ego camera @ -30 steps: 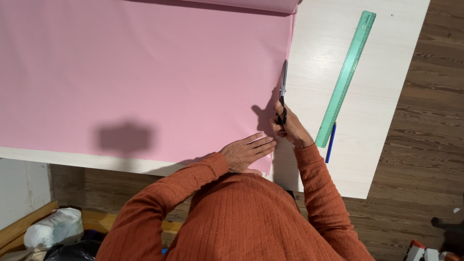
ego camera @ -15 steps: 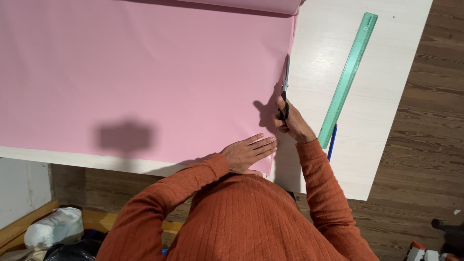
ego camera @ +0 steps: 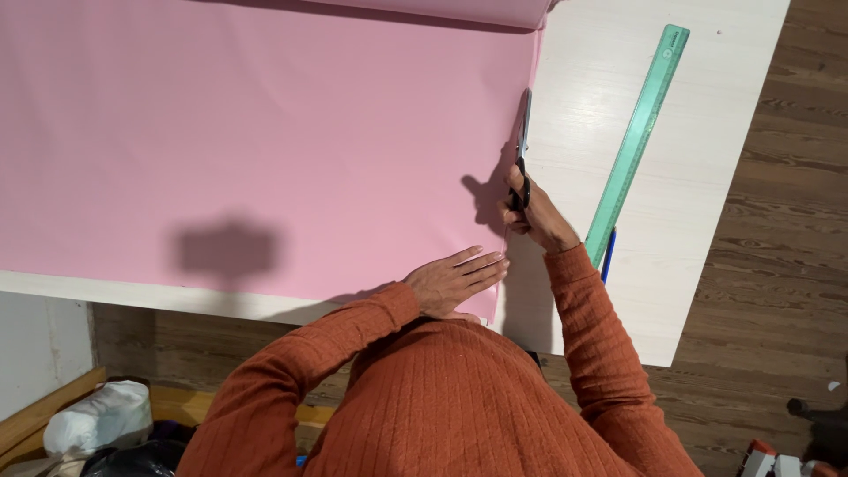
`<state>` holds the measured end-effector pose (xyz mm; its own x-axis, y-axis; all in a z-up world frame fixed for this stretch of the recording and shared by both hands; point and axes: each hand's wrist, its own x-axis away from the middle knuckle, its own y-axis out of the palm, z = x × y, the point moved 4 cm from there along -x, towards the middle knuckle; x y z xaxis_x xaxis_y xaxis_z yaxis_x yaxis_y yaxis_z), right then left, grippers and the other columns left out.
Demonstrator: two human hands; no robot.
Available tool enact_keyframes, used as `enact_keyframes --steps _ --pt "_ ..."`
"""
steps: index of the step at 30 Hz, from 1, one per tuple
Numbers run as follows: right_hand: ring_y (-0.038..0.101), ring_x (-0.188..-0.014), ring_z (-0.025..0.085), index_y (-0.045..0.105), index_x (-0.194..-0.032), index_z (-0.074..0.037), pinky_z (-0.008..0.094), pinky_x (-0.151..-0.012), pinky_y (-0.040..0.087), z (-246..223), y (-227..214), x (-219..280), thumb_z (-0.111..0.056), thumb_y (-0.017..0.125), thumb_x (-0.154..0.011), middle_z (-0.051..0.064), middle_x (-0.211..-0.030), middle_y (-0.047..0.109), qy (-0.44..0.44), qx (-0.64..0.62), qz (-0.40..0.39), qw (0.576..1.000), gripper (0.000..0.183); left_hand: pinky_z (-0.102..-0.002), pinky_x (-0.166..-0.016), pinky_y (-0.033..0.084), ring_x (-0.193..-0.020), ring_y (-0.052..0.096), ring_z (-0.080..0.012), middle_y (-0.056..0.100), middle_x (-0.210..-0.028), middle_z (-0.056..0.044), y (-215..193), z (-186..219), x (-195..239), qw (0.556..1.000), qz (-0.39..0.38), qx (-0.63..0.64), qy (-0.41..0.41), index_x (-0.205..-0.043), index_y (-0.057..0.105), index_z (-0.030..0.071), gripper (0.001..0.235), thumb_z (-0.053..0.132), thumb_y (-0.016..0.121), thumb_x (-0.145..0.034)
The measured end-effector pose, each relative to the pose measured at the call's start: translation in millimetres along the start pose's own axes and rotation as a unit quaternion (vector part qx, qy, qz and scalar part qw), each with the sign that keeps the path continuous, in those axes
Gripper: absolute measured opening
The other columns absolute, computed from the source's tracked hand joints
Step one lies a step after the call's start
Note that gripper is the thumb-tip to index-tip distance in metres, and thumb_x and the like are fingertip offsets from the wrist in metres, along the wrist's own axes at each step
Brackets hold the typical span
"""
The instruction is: The recorder unrolls a piece of pink leather from a roll, cuts it with scissors, and then uses a ruler and pen to mark lines on the material.
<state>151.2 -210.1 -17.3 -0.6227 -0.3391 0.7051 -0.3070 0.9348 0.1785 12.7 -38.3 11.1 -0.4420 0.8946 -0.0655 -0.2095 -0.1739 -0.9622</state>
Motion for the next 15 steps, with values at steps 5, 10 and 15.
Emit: enact_keyframes --steps 5,10,15 --pt "0.026 -0.038 0.006 0.031 -0.147 -0.009 0.024 -0.041 0.019 -7 1 2 -0.078 0.052 -0.101 0.0 -0.054 0.046 -0.002 -0.015 0.005 1.0 0.086 -0.047 -0.137 0.012 -0.162 0.02 -0.0274 0.032 -0.172 -0.012 3 2 2 1.0 0.028 0.0 -0.002 -0.162 0.036 0.008 0.099 0.08 0.035 -0.095" --pt "0.025 -0.039 0.007 0.033 -0.145 -0.009 0.024 -0.041 0.02 3 -5 -7 -0.082 0.05 -0.099 0.001 -0.055 0.046 -0.006 -0.009 -0.008 1.0 0.088 -0.048 -0.136 0.014 -0.162 0.021 -0.0282 0.033 -0.171 -0.013 5 2 1 0.999 0.043 0.006 0.004 -0.162 0.037 0.007 0.099 0.08 0.033 -0.096" --pt "0.024 -0.039 0.004 0.041 -0.118 -0.019 0.022 -0.04 0.019 -9 -2 -7 -0.089 0.045 -0.095 -0.004 -0.052 0.044 0.001 -0.011 -0.003 1.0 0.073 -0.047 -0.137 0.014 -0.162 0.021 -0.0277 0.035 -0.17 -0.012 21 6 2 0.999 0.035 -0.005 0.005 -0.162 0.036 0.008 0.098 0.08 0.034 -0.095"
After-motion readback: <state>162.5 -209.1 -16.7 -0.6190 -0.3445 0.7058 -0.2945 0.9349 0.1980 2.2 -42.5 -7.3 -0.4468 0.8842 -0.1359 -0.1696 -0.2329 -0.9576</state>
